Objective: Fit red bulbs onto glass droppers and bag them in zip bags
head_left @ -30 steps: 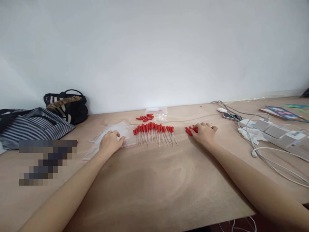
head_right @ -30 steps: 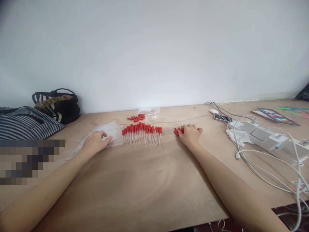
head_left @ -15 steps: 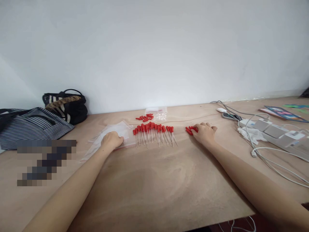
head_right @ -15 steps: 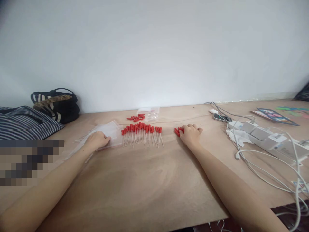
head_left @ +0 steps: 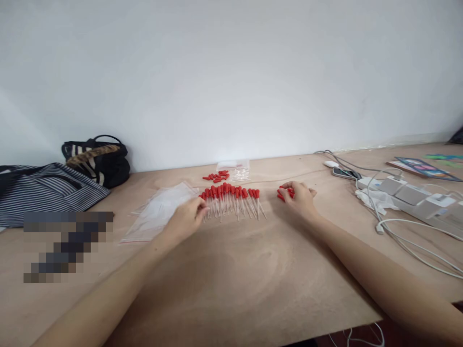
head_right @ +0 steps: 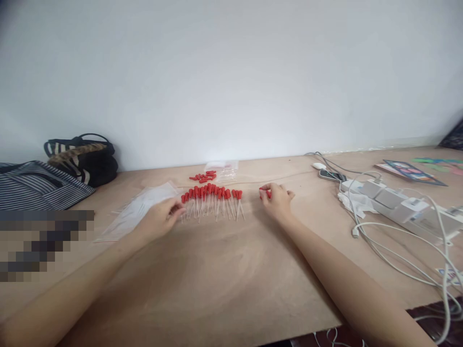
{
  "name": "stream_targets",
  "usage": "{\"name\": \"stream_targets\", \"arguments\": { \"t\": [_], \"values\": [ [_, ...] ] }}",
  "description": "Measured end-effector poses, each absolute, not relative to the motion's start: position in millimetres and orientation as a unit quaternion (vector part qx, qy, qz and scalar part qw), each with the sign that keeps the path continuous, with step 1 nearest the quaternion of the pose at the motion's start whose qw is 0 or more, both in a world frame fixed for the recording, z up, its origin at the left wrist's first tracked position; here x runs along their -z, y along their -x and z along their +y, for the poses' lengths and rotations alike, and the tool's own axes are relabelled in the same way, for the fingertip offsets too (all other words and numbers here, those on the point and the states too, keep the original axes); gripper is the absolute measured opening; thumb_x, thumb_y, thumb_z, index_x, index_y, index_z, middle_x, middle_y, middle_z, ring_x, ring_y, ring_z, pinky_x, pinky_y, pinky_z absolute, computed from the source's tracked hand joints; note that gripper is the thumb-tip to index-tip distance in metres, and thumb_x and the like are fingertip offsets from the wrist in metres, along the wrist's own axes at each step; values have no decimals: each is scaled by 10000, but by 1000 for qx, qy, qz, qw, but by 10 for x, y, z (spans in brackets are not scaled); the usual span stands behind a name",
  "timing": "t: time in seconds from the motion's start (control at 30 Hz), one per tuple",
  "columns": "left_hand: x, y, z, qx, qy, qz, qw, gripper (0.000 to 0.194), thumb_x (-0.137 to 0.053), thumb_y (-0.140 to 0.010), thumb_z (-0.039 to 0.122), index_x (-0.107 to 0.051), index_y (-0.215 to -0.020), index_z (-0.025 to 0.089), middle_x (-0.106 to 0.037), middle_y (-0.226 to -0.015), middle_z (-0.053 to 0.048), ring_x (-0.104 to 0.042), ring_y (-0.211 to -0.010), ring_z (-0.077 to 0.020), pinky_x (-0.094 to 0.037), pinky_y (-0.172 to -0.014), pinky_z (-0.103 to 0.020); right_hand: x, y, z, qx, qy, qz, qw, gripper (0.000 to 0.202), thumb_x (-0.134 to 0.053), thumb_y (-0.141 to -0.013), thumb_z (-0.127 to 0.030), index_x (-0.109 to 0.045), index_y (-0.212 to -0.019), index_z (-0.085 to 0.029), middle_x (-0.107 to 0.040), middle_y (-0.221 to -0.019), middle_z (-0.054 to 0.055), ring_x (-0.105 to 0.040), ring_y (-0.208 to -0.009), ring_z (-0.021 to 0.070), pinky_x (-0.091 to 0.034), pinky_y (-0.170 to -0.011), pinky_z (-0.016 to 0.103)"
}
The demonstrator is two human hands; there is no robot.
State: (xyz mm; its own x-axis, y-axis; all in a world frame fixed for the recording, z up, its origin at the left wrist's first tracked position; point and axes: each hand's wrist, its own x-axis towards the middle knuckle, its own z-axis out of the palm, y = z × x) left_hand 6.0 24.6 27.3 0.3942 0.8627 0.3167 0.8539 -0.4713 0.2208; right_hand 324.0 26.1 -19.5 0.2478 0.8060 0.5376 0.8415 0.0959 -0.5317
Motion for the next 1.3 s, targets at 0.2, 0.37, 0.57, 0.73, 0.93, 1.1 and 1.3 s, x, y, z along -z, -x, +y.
{"name": "stream_targets", "arguments": {
  "t": [0.2,0.37,0.57,0.73,0.93,1.1,1.3],
  "values": [
    [56,-412,-59,-265,-895,354,54,177,-356,-871,200,-531,-889,182,-598,-842,-43,-570,-763,-154,-445,-699,-271,148,-2782,-68,-75,522,-751,397,135,-490,-807,-293,-594,-848,-215,-640,-824,28,-526,-808,186,-258,-793,374],
    [186,-468,-90,-287,-894,343,33,190,-362,-881,208,-547,-856,174,-606,-811,-41,-560,-745,-161,-426,-698,-300,180,-2586,-175,-97,462,-816,333,143,-498,-827,-277,-636,-845,-241,-648,-828,29,-527,-832,189,-246,-791,389],
    [202,-457,-74,-289,-896,337,25,191,-368,-886,208,-556,-866,182,-635,-812,-18,-572,-763,-158,-379,-723,-318,210,-2587,-156,-112,450,-822,331,157,-493,-838,-304,-642,-866,-261,-671,-859,17,-536,-862,181,-208,-840,410],
    [213,-462,-67,-297,-897,326,26,195,-373,-891,214,-565,-877,185,-648,-815,-8,-576,-755,-145,-362,-722,-303,215,-2561,-169,-152,434,-821,338,144,-530,-817,-310,-645,-902,-289,-672,-815,3,-527,-862,180,-179,-870,430],
    [253,-449,-51,-320,-898,302,-4,212,-379,-893,201,-590,-884,186,-665,-795,-9,-578,-702,-133,-325,-698,-304,243,-2534,-173,-210,440,-793,365,113,-569,-782,-286,-654,-851,-256,-646,-777,8,-538,-833,171,-205,-887,439],
    [270,-446,-50,-322,-898,300,-8,211,-383,-892,202,-593,-906,194,-670,-796,-10,-592,-701,-127,-299,-699,-310,258,-2526,-176,-220,432,-785,385,90,-590,-765,-290,-657,-812,-252,-649,-777,4,-552,-833,170,-215,-904,442],
    [277,-445,-57,-315,-900,300,-12,211,-385,-890,191,-595,-912,200,-669,-790,-7,-590,-703,-125,-285,-707,-309,279,-2527,-164,-213,431,-791,379,109,-594,-763,-304,-665,-839,-275,-653,-770,-2,-560,-811,165,-223,-907,443]
  ]
}}
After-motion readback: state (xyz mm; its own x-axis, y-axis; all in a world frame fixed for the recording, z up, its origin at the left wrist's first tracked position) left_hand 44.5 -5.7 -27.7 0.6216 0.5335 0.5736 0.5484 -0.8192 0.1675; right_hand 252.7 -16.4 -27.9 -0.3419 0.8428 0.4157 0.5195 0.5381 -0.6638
